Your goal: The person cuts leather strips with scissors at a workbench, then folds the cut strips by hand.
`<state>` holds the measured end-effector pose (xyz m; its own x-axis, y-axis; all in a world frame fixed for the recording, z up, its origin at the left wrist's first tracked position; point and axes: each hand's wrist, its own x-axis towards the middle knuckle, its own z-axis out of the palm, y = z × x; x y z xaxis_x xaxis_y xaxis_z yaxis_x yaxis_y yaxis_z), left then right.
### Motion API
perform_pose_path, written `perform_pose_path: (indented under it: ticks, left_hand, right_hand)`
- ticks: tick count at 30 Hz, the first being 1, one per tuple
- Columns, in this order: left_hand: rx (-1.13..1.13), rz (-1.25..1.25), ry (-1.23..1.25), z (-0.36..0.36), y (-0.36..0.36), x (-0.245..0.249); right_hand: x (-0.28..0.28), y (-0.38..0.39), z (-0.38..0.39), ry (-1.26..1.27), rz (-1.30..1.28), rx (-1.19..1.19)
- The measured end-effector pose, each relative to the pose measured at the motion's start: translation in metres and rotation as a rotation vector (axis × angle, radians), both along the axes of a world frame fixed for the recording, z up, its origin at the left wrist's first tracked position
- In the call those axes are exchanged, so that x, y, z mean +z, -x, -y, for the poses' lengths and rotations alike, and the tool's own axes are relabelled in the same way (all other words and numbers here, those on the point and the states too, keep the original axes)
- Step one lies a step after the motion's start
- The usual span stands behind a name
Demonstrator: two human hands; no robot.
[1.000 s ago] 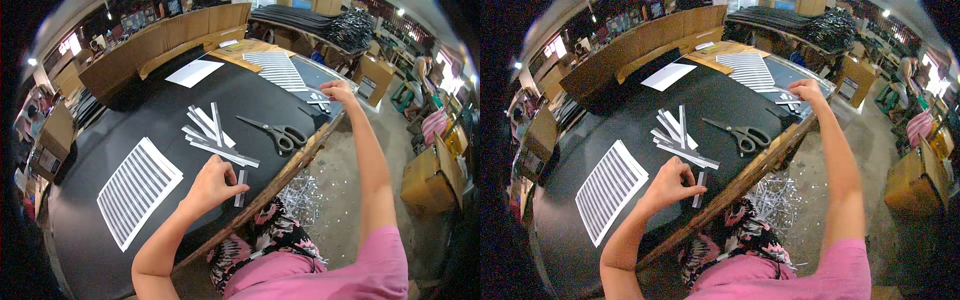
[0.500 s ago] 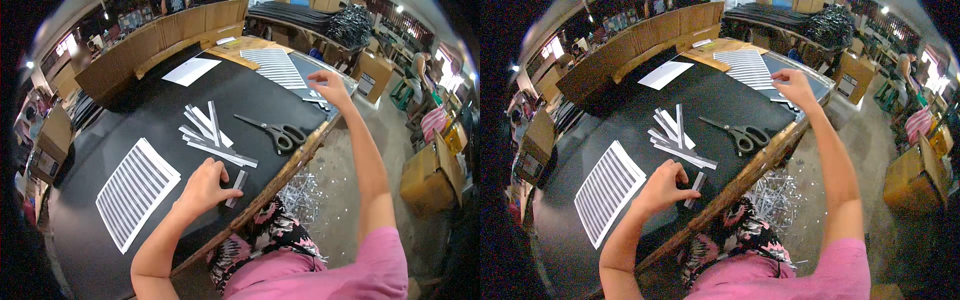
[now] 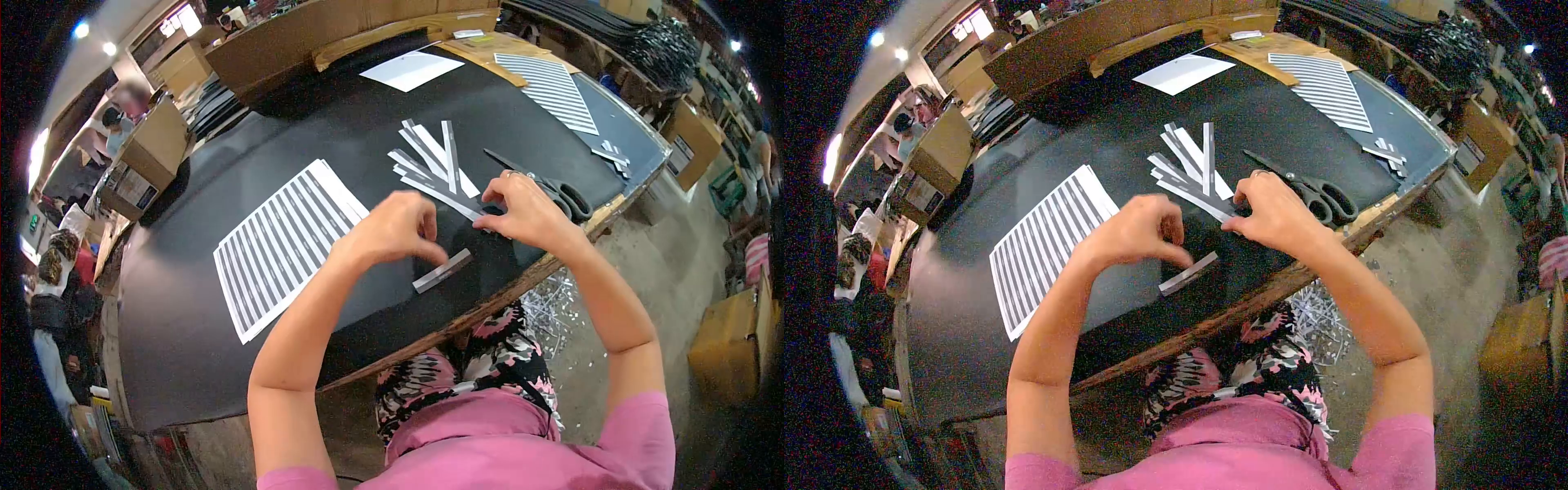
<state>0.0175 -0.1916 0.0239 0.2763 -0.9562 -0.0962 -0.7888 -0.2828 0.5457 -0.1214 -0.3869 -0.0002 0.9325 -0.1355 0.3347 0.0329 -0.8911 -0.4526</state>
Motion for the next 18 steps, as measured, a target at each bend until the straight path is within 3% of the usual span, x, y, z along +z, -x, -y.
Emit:
perform_pose_path:
  ticks: [2,6,11,18]
  left_hand:
    - [0.073,0.088,0.295,0.004,-0.016,-0.01]
    - [-0.009,0.413,0.622,0.015,-0.044,-0.038]
    - [0.017,0.421,0.435,0.017,-0.047,-0.06]
    - [-0.089,0.451,0.495,0.019,-0.053,-0.051]
  right_hand:
    - [-0.002,-0.005,0.0,-0.011,-0.009,-0.002]
    - [-0.009,-0.01,-0.002,-0.003,-0.006,-0.043]
    - [-0.008,-0.01,-0.008,-0.041,-0.045,-0.073]
    - [-0.017,-0.004,-0.01,-0.048,0.071,-0.082]
